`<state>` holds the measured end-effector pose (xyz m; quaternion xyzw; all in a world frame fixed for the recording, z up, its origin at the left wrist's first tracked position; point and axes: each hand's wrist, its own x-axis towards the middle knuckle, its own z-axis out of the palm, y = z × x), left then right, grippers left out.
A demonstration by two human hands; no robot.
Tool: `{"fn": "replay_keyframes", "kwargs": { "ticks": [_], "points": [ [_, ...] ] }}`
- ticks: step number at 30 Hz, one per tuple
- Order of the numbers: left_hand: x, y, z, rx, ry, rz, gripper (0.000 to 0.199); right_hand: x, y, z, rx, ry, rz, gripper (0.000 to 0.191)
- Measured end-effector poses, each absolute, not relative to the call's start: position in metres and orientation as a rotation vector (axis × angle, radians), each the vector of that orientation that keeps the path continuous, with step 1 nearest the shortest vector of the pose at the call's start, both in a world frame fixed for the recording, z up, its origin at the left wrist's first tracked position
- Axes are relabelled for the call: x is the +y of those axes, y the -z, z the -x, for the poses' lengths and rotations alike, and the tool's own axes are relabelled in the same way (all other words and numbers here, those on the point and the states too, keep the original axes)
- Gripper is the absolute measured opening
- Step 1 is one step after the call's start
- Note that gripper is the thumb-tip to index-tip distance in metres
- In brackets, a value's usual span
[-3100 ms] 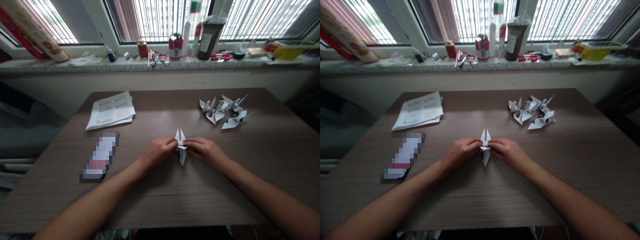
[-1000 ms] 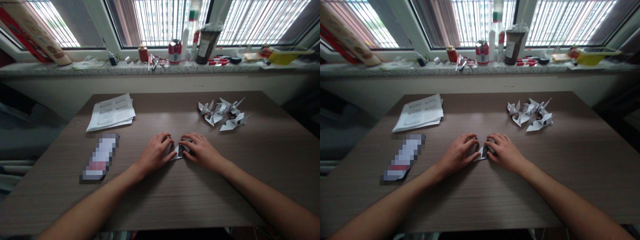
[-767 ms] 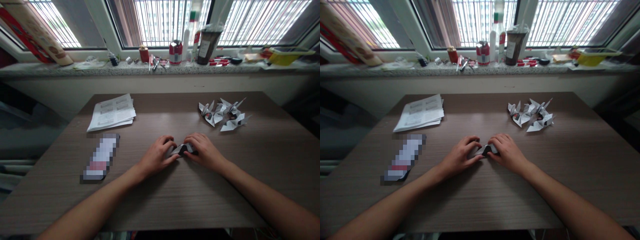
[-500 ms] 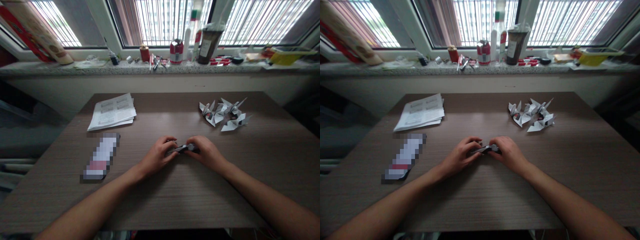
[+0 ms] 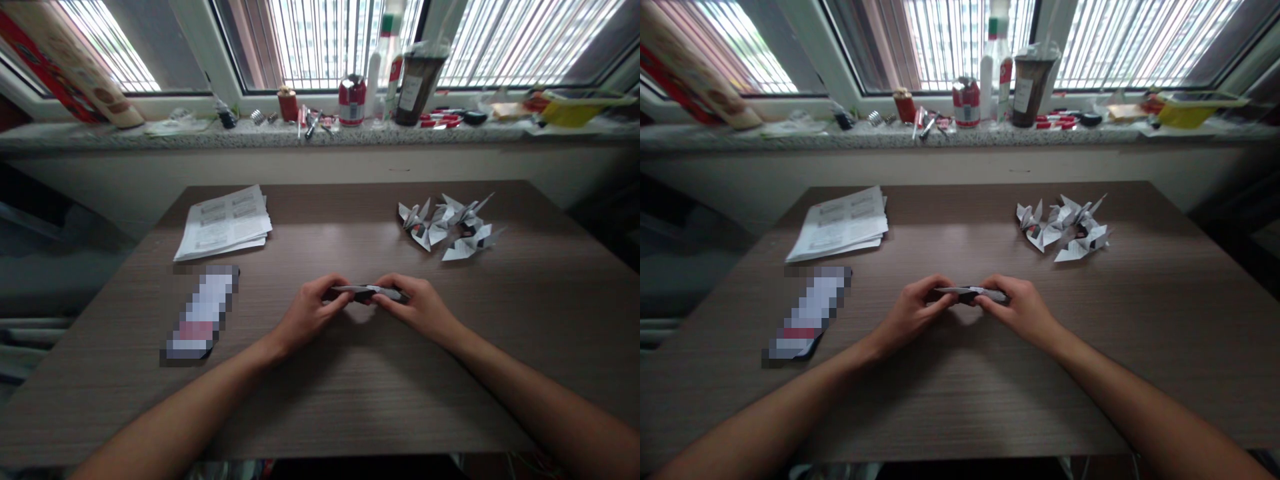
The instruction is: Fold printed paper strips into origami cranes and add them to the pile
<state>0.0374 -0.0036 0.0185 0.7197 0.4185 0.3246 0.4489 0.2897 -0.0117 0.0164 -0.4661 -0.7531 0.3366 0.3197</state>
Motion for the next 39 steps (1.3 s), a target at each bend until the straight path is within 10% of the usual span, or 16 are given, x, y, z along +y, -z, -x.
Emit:
{"fn": "replay_keyframes", "kwargs": {
  "ticks": [39],
  "points": [
    [-0.006, -0.029, -0.043, 0.944, -0.843, -1.532, 0.025, -0.017, -0.020, -0.282, -1.812, -1.299, 1.175, 0.031]
  ]
}}
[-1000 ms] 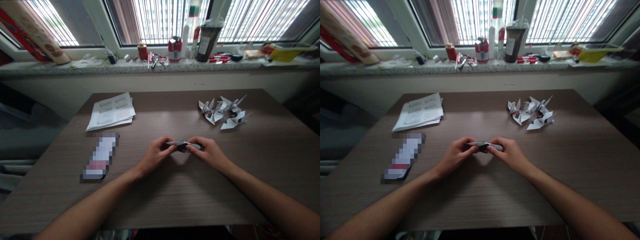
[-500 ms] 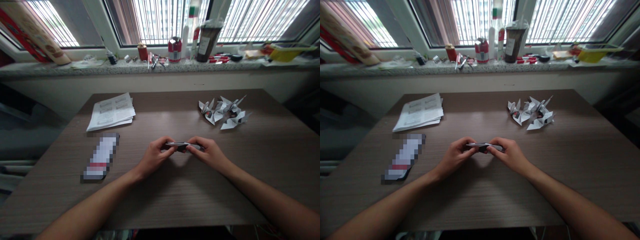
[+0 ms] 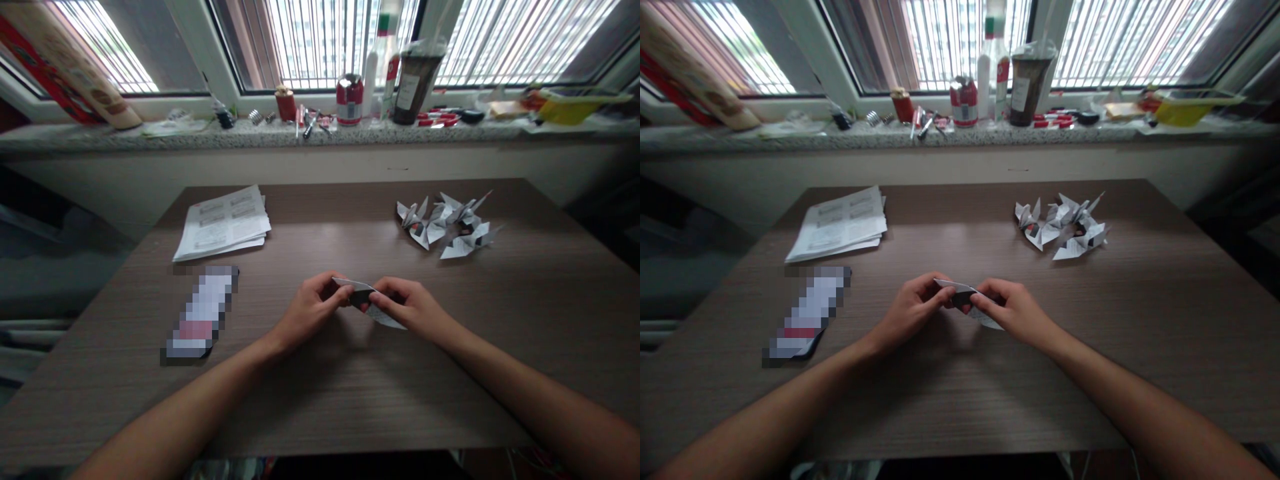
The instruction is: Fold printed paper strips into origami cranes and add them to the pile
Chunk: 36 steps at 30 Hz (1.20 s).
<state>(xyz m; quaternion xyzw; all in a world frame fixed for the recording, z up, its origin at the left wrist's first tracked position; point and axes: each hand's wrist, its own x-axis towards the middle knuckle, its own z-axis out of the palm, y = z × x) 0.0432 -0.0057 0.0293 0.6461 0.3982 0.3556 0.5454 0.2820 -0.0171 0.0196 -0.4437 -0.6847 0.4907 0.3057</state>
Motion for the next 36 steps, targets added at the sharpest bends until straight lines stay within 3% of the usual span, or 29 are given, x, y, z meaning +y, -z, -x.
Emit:
{"fn": "replay_keyframes", "kwargs": {
  "ticks": [9, 36],
  "points": [
    [-0.007, -0.013, -0.051, 0.859, -0.783, -1.495, 0.030, -0.017, -0.009, -0.272, -1.485, -1.421, 1.217, 0.037],
    [-0.006, -0.018, -0.049, 0.907, -0.774, -1.498, 0.018, -0.015, -0.005, -0.273, -1.680, -1.374, 1.245, 0.039]
  ]
}}
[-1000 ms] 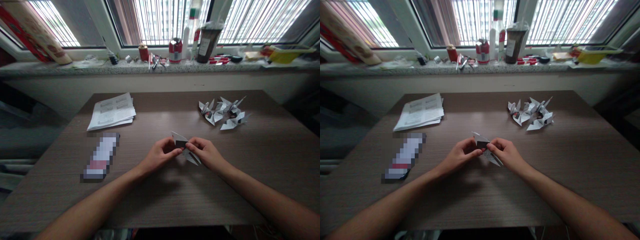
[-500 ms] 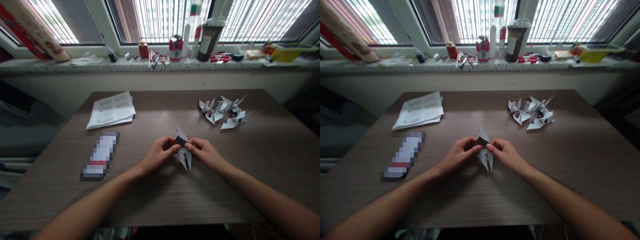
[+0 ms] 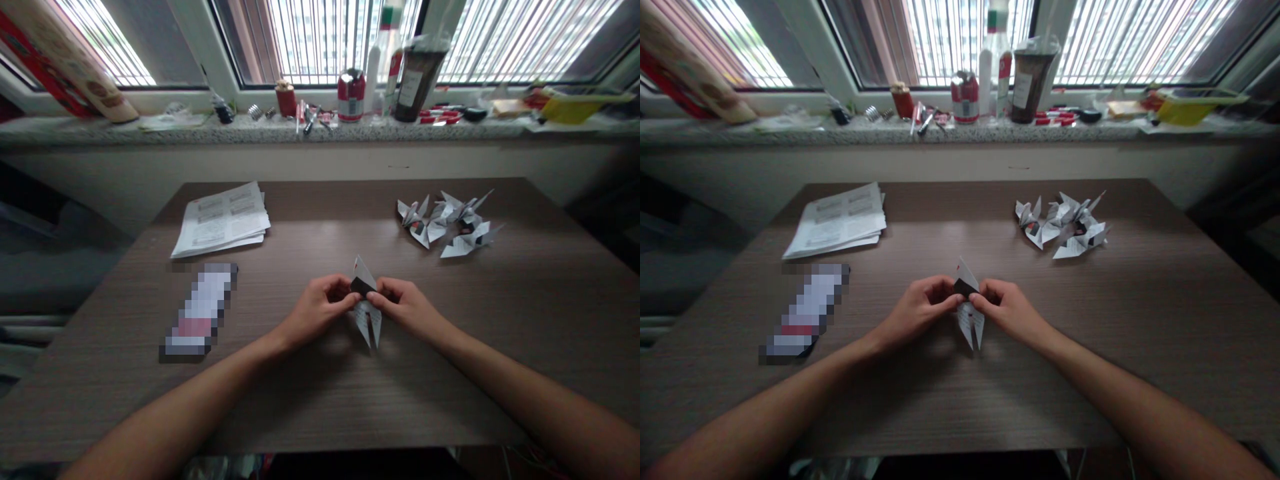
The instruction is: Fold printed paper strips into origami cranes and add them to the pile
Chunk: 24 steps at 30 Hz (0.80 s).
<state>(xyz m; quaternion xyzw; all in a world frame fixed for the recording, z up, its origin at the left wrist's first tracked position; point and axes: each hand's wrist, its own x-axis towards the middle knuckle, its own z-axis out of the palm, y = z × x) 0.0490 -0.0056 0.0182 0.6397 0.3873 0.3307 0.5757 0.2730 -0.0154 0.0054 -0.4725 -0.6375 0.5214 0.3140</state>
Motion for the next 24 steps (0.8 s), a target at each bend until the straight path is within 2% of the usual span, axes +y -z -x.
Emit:
{"fn": "replay_keyframes", "kwargs": {
  "ticks": [16, 24],
  "points": [
    [-0.0053, -0.0133, -0.0479, 0.809, -0.792, -1.405, 0.017, -0.0164, -0.0095, -0.2759, -1.700, -1.429, 1.170, 0.041],
    [-0.0039, -0.0136, -0.0474, 0.808, -0.783, -1.307, 0.026, -0.0144, -0.0072, -0.2790, -1.740, -1.387, 1.169, 0.040]
  ]
}}
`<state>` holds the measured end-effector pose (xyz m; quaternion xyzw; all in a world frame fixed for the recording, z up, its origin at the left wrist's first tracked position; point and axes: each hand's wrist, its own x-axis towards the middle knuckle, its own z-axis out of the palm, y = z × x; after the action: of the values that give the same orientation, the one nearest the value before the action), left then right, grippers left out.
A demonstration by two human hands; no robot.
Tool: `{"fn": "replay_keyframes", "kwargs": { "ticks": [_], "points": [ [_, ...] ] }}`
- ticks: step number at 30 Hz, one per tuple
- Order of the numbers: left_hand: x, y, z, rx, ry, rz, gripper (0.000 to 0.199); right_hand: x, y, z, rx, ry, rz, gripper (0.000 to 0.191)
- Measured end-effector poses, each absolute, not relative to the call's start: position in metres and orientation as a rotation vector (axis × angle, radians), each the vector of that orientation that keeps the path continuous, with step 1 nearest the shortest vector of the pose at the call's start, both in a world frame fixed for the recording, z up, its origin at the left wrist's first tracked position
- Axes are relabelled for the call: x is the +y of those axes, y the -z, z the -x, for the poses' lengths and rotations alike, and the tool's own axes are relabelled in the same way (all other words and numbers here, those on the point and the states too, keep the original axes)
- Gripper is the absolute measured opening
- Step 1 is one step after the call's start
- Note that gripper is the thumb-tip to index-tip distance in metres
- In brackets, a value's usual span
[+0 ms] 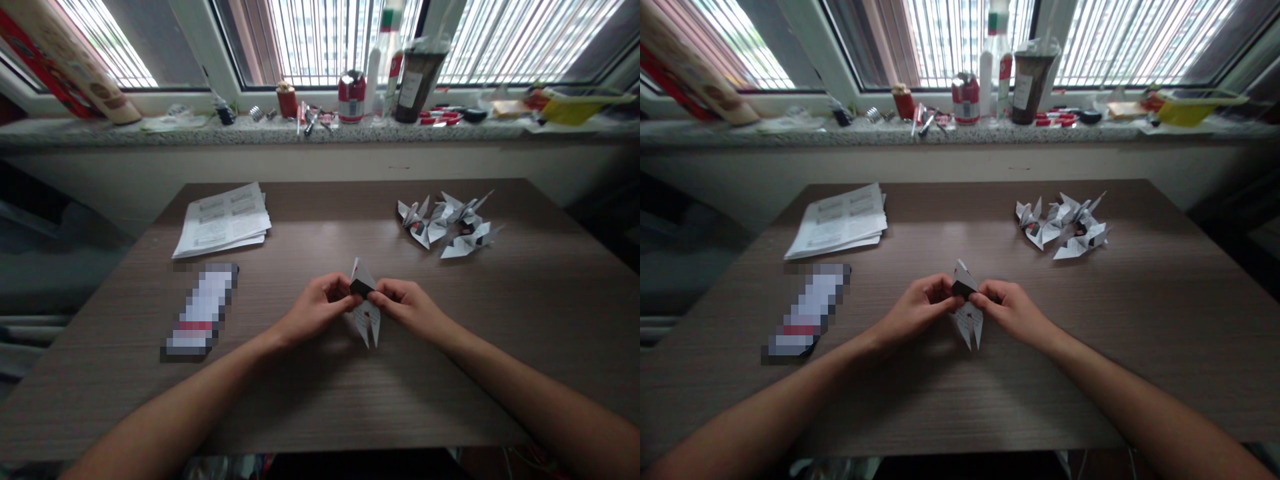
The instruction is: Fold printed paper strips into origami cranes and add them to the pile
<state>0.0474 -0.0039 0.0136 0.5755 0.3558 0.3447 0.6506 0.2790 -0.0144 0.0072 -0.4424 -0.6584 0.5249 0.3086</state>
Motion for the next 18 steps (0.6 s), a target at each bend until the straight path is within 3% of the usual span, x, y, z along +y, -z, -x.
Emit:
{"fn": "replay_keyframes", "kwargs": {
  "ticks": [13, 18],
  "points": [
    [-0.008, -0.026, -0.046, 1.073, -1.014, -1.511, 0.022, -0.014, -0.015, -0.277, -1.697, -1.178, 1.313, 0.034],
    [-0.012, -0.027, -0.046, 0.962, -0.932, -1.579, 0.022, -0.015, -0.015, -0.277, -1.661, -1.138, 1.309, 0.033]
  ]
}}
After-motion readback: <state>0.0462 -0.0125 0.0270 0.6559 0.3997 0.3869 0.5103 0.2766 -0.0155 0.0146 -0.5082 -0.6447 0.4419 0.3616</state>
